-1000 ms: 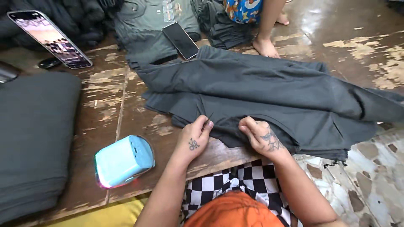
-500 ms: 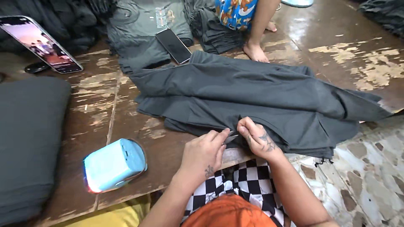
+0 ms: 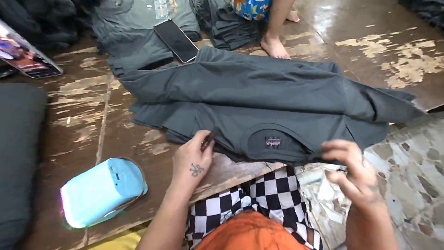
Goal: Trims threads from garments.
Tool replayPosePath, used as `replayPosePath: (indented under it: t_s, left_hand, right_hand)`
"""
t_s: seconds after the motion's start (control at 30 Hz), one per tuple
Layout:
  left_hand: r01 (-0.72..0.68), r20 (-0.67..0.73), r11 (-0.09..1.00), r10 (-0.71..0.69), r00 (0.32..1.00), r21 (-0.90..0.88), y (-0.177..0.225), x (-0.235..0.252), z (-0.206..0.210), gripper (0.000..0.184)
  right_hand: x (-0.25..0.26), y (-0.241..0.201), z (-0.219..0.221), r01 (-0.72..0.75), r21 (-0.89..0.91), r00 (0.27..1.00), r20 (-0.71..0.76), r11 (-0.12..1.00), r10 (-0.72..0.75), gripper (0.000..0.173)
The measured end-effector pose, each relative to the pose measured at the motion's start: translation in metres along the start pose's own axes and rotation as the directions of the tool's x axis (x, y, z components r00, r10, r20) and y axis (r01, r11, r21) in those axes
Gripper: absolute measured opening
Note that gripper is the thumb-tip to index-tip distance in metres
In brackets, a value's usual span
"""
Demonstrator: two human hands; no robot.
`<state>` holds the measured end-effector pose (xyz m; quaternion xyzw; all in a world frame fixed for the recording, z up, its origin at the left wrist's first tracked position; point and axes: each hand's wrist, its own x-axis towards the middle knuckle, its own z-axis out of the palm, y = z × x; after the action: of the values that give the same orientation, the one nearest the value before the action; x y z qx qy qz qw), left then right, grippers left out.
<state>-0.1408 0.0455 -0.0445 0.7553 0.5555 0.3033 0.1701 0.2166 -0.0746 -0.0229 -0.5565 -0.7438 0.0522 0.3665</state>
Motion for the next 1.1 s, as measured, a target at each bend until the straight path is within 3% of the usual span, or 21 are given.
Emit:
replayPosePath:
  t_s: [0.07,0.13,0.23,0.33,0.43,0.53,0.6,0.73,0.87,0.93,1.0,1.1]
  left_hand:
    - [0.098,-0.066,0.984,-0.110,0.992,-0.152,0.004,0.001,-0.005,0.025]
    - [0.178,-0.110,0.948,-0.213,0.971,-0.264,0.005,0.004,-0.007,0.026]
    - [0.178,-0.113,0.934,-0.222,0.969,-0.311,0.005,0.005,-0.007,0.027]
    - [0.178,-0.101,0.930,-0.221,0.970,-0.323,0.008,0.010,-0.007,0.028]
    - [0.220,-0.062,0.912,-0.256,0.965,-0.346,0.016,0.015,-0.010,0.029]
    - [0.235,-0.047,0.906,-0.268,0.962,-0.352,0.021,0.023,-0.014,0.027]
    - [0.236,-0.044,0.907,-0.267,0.963,-0.348,0.024,0.024,-0.016,0.025]
    - [0.254,-0.033,0.887,-0.288,0.957,-0.386,0.024,0.021,-0.020,0.025]
    - [0.239,-0.039,0.881,-0.279,0.960,-0.409,0.015,0.015,-0.014,0.024]
    - [0.259,0.026,0.877,-0.272,0.962,-0.405,0.011,0.015,-0.014,0.021]
    - [0.281,0.086,0.868,-0.270,0.959,-0.408,0.007,0.018,-0.018,0.018]
    - [0.317,0.126,0.841,-0.292,0.948,-0.439,0.006,0.019,-0.021,0.017]
  right_hand:
    - [-0.010,0.035,-0.006,-0.130,-0.222,0.991,-0.008,0.966,0.131,0.067]
    - [-0.014,0.046,-0.008,-0.187,-0.266,0.981,0.001,0.946,0.194,0.066]
    - [0.000,0.020,-0.005,-0.175,-0.262,0.984,-0.010,0.949,0.178,0.061]
    - [0.030,-0.027,0.011,-0.024,-0.110,0.997,-0.078,0.994,0.016,0.042]
    - [0.065,-0.064,0.046,0.180,0.071,0.983,-0.050,0.981,-0.177,0.025]
    - [0.102,-0.073,0.087,0.276,0.069,0.961,0.002,0.959,-0.277,0.024]
    - [0.116,-0.060,0.112,0.355,0.021,0.932,-0.085,0.935,-0.352,0.013]
    - [0.104,-0.053,0.088,0.326,0.161,0.932,-0.220,0.932,-0.288,0.026]
    - [0.061,-0.045,0.038,0.371,0.356,0.924,-0.234,0.858,-0.303,0.044]
    - [0.053,-0.036,0.024,0.398,0.269,0.913,-0.204,0.877,-0.353,0.049]
    - [0.056,-0.030,0.024,0.368,0.061,0.927,-0.105,0.928,-0.361,0.049]
    - [0.066,-0.033,0.058,0.352,-0.112,0.936,0.055,0.929,-0.348,0.038]
